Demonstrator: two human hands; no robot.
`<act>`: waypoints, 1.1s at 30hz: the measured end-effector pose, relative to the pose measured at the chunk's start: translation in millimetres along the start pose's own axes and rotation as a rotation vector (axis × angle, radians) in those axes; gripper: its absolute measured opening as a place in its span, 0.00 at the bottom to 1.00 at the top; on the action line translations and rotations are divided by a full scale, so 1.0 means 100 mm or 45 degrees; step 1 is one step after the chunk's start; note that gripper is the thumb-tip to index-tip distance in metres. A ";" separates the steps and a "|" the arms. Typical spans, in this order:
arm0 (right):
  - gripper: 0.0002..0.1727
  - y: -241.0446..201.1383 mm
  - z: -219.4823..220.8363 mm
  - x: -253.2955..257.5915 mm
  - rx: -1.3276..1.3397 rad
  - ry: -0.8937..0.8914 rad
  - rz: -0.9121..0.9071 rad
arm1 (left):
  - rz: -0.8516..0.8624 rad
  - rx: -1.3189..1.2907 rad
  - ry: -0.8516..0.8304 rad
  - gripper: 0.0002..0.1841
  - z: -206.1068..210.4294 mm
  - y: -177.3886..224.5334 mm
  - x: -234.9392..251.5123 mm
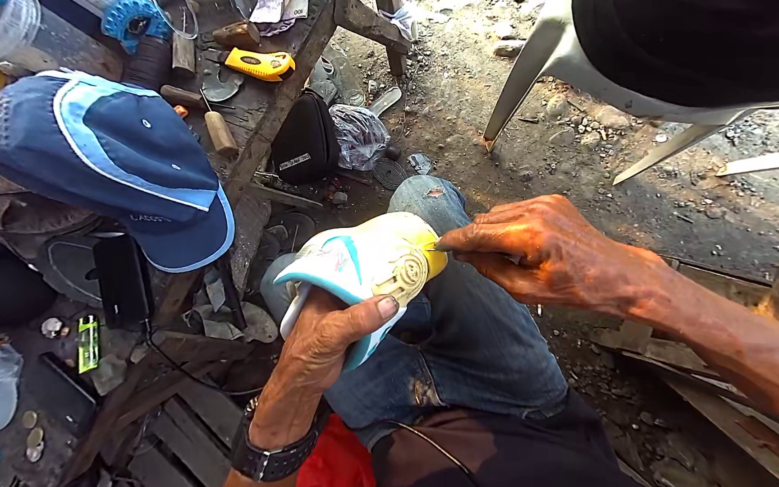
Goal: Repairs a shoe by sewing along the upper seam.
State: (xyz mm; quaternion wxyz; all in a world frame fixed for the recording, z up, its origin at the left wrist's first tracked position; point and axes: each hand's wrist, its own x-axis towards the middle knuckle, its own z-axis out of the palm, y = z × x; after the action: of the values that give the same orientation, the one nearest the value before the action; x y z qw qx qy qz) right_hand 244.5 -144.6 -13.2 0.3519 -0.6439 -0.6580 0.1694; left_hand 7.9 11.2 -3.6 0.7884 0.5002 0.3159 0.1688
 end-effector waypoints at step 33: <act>0.11 -0.49 -0.17 0.71 -0.505 -0.634 0.050 | 0.048 -0.063 -0.172 0.18 0.09 0.07 0.03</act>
State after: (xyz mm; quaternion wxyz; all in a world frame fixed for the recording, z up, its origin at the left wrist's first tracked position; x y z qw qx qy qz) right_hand 225.6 -85.4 48.7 0.0444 -0.6514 -0.7314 0.1969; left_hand 16.5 9.5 4.4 0.8168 0.4965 0.2483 0.1572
